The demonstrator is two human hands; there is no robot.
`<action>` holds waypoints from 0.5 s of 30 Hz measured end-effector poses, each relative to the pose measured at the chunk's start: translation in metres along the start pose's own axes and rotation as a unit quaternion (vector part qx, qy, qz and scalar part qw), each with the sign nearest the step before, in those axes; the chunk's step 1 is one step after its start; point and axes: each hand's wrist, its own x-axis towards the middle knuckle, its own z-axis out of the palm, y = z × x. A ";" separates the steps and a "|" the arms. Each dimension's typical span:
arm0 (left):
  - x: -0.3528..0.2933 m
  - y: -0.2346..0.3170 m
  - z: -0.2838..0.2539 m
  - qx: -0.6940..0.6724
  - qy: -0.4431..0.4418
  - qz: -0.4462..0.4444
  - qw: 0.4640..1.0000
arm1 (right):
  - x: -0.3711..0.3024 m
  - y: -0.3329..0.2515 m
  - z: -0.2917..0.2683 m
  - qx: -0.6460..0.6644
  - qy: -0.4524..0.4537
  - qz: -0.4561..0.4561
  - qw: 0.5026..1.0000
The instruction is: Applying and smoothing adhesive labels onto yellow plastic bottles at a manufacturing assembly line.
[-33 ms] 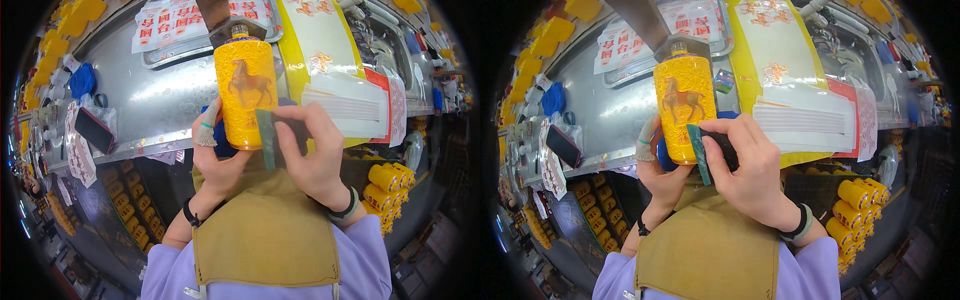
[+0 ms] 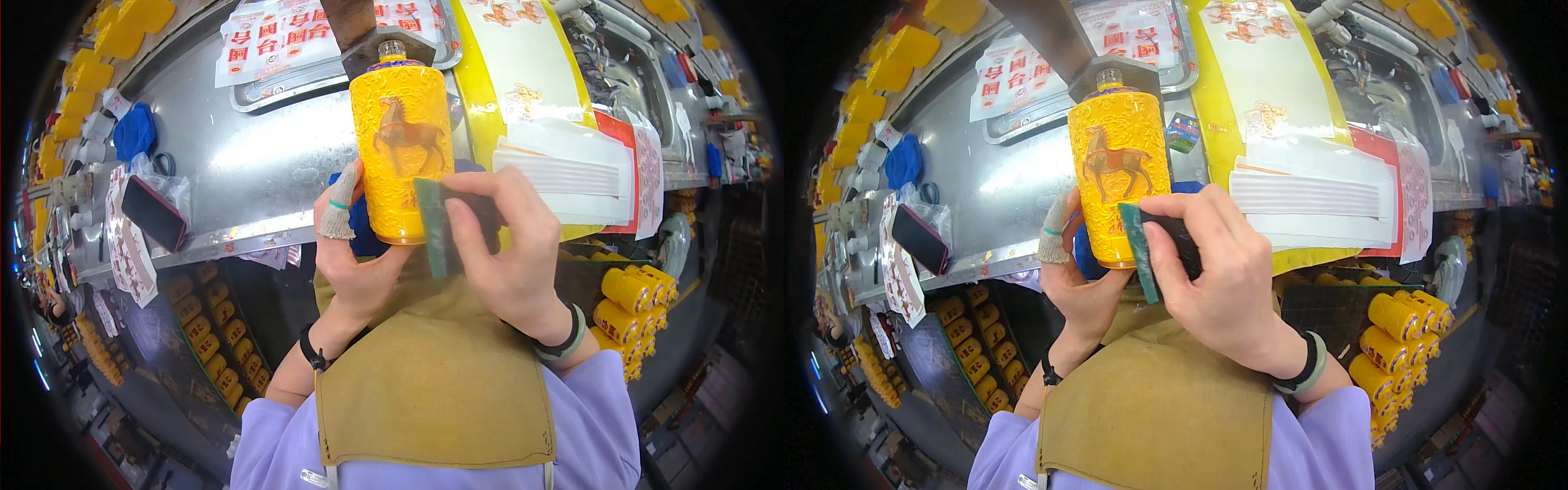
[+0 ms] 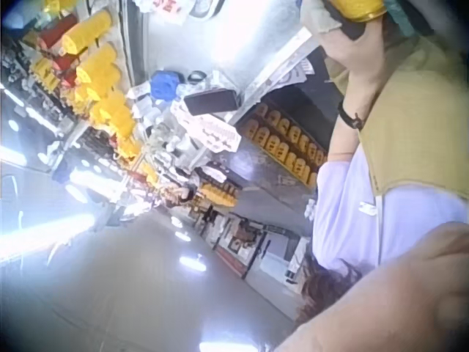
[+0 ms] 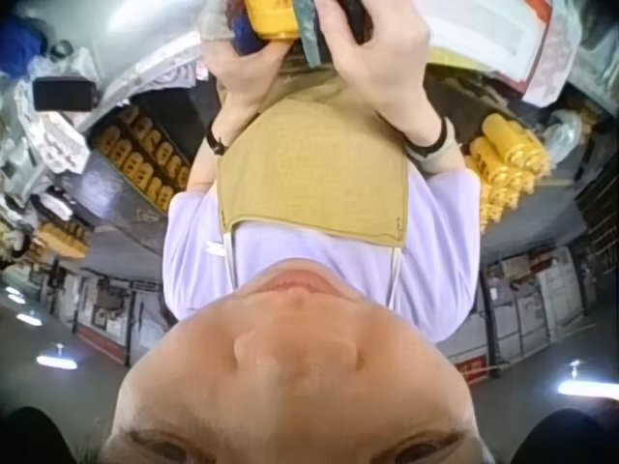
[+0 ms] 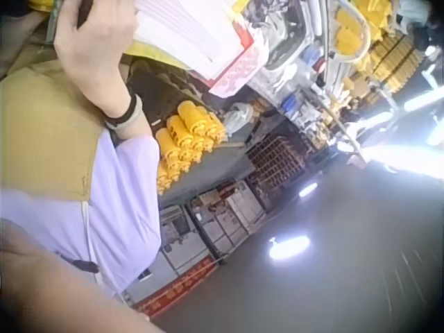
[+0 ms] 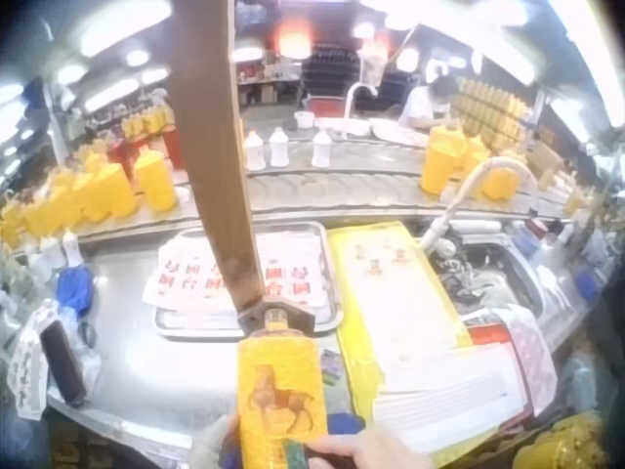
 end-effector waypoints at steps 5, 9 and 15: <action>0.002 -0.001 0.003 -0.061 0.021 -0.032 0.997 | 0.006 -0.010 0.011 -0.018 -0.024 -0.003 1.000; 0.006 0.003 -0.004 0.059 -0.011 0.050 0.997 | 0.003 -0.010 0.010 -0.022 -0.020 0.014 0.999; 0.006 0.005 -0.005 0.127 -0.015 0.092 0.987 | -0.003 0.002 0.001 -0.042 0.008 0.024 0.999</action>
